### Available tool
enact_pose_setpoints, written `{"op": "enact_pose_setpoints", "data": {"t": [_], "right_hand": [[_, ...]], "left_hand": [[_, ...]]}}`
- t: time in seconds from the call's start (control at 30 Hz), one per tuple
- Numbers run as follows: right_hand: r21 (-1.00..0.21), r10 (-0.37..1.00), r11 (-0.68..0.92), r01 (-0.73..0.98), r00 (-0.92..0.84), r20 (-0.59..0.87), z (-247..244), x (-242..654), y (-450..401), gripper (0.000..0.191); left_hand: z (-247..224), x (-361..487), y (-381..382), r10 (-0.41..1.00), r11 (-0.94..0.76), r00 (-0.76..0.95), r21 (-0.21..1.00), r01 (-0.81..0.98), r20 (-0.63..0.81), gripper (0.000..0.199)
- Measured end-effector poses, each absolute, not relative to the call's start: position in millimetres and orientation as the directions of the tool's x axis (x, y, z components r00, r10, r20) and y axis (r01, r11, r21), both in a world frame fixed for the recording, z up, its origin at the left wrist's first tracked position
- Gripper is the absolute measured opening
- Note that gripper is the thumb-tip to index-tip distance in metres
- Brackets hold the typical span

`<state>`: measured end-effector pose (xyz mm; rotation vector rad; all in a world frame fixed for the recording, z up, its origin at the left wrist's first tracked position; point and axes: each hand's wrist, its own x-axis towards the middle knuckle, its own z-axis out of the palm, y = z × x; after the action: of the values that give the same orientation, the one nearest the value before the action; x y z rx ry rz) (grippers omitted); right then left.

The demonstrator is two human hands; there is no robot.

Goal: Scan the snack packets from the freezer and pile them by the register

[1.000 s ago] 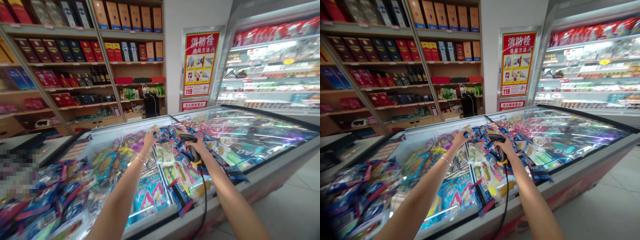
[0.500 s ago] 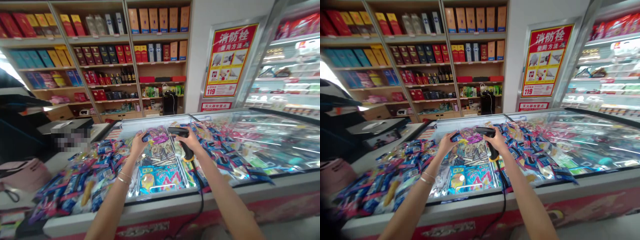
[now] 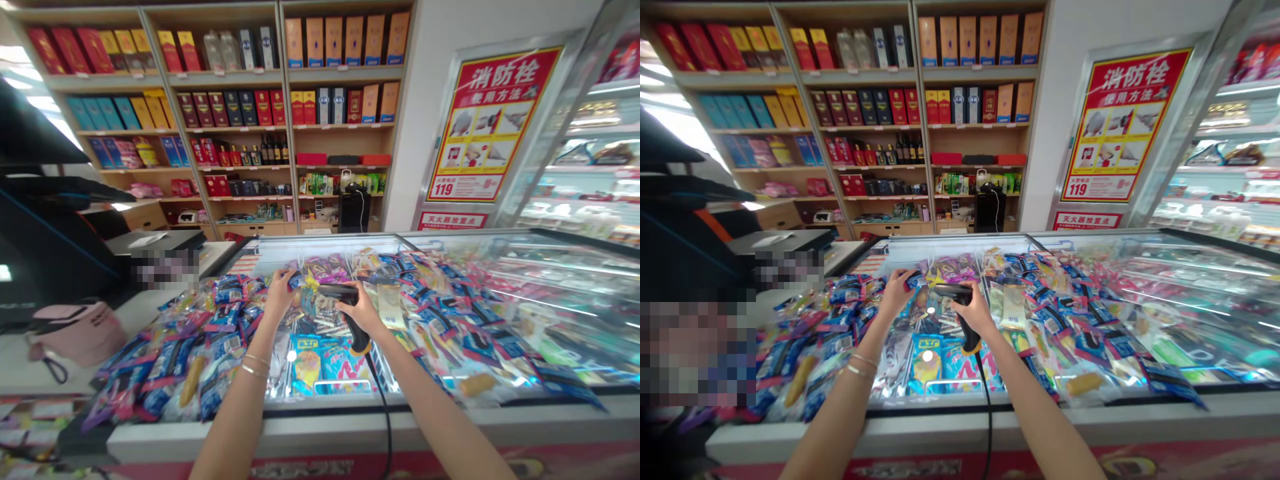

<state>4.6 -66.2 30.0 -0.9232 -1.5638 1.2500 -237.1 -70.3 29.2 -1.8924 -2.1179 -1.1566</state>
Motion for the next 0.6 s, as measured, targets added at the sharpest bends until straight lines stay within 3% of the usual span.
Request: {"op": "enact_pose_setpoints", "data": {"t": [0.4, 0.6], "right_hand": [[-0.971, 0.918, 0.236, 0.035, -0.336, 0.212, 33, 5, -70, 0.045], [-0.985, 0.929, 0.165, -0.044, -0.328, 0.17, 26, -1, -66, 0.051]], "left_hand": [[29, -237, -70, 0.847, -0.078, -0.164, 0.424, 0.902, 0.506, 0.055], [59, -228, -92, 0.818, 0.079, -0.313, 0.444, 0.892, 0.483, 0.049]]}}
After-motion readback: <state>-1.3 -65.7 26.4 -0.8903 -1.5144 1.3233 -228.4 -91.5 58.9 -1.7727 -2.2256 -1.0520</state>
